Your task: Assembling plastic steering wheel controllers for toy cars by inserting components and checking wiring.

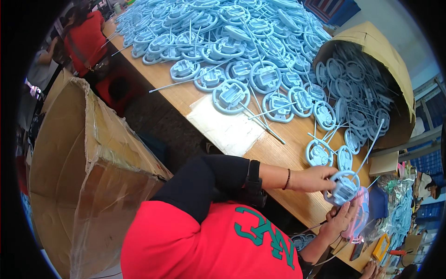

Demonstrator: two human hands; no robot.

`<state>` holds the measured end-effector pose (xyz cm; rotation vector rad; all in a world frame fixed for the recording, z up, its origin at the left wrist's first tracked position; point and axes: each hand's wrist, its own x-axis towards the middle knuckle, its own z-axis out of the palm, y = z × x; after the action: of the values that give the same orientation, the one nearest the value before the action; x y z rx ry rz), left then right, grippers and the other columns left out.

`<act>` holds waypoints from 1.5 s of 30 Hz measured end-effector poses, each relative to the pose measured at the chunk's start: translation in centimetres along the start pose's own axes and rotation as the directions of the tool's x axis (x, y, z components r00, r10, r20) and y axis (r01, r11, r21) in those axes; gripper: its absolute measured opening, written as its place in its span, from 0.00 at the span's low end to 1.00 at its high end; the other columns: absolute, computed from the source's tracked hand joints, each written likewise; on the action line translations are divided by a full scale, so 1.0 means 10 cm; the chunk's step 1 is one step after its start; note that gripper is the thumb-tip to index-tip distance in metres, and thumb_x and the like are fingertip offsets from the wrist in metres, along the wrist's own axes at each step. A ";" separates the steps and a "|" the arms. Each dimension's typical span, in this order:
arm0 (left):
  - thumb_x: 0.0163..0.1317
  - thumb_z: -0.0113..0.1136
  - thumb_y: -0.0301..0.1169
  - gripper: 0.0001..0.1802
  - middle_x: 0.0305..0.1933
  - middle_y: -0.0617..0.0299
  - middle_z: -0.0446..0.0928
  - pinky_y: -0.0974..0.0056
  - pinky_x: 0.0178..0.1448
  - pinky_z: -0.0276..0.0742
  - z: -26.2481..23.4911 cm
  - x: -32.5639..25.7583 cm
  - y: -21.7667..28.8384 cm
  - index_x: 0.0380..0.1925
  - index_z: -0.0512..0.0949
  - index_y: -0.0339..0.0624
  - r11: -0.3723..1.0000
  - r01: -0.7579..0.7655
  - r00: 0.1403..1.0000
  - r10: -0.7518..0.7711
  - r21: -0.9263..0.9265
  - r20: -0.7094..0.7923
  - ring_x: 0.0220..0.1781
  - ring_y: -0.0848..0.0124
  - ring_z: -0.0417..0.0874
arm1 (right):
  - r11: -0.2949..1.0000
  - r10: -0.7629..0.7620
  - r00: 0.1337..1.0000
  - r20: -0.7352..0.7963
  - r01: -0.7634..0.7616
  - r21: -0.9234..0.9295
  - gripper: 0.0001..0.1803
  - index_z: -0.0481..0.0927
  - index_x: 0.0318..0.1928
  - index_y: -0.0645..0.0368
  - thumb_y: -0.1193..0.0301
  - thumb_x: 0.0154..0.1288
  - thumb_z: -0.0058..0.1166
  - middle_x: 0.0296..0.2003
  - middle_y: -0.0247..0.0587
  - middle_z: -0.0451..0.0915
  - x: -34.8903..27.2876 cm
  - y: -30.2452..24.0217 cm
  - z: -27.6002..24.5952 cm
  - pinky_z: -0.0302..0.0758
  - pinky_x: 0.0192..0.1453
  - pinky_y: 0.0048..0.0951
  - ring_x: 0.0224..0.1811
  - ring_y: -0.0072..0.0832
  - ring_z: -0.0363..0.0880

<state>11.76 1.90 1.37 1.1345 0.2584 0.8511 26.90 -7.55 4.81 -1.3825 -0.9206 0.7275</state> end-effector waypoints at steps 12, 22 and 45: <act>0.67 0.53 0.33 0.14 0.32 0.66 0.79 0.71 0.34 0.74 -0.56 -0.03 0.40 0.46 0.78 0.34 0.967 0.112 0.968 -0.054 0.229 -0.246 0.29 0.79 0.77 | 0.653 -0.352 0.769 0.534 0.610 -0.448 0.21 0.79 0.55 0.53 0.81 0.61 0.52 0.40 0.45 0.81 0.00 -0.08 0.09 0.77 0.39 0.29 0.36 0.38 0.82; 0.67 0.56 0.33 0.16 0.41 0.64 0.79 0.71 0.44 0.79 -0.53 -0.01 0.27 0.51 0.75 0.35 0.958 0.240 0.953 -0.202 0.157 -0.227 0.39 0.77 0.80 | 0.598 -0.298 0.759 0.578 0.621 -0.507 0.19 0.81 0.51 0.49 0.78 0.59 0.53 0.36 0.40 0.80 0.13 -0.01 0.06 0.77 0.34 0.34 0.33 0.38 0.81; 0.69 0.54 0.34 0.21 0.51 0.59 0.76 0.68 0.51 0.77 -0.45 -0.03 0.30 0.58 0.68 0.34 0.976 0.216 0.961 -0.218 -0.034 -0.172 0.50 0.72 0.79 | 0.725 -0.336 0.788 0.515 0.566 -0.392 0.22 0.80 0.52 0.50 0.81 0.56 0.54 0.35 0.41 0.80 0.05 0.05 0.12 0.77 0.37 0.34 0.36 0.40 0.81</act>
<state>7.53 5.23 1.96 0.9972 0.5126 0.7561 26.19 -6.51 4.34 -1.3904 -1.8493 0.3774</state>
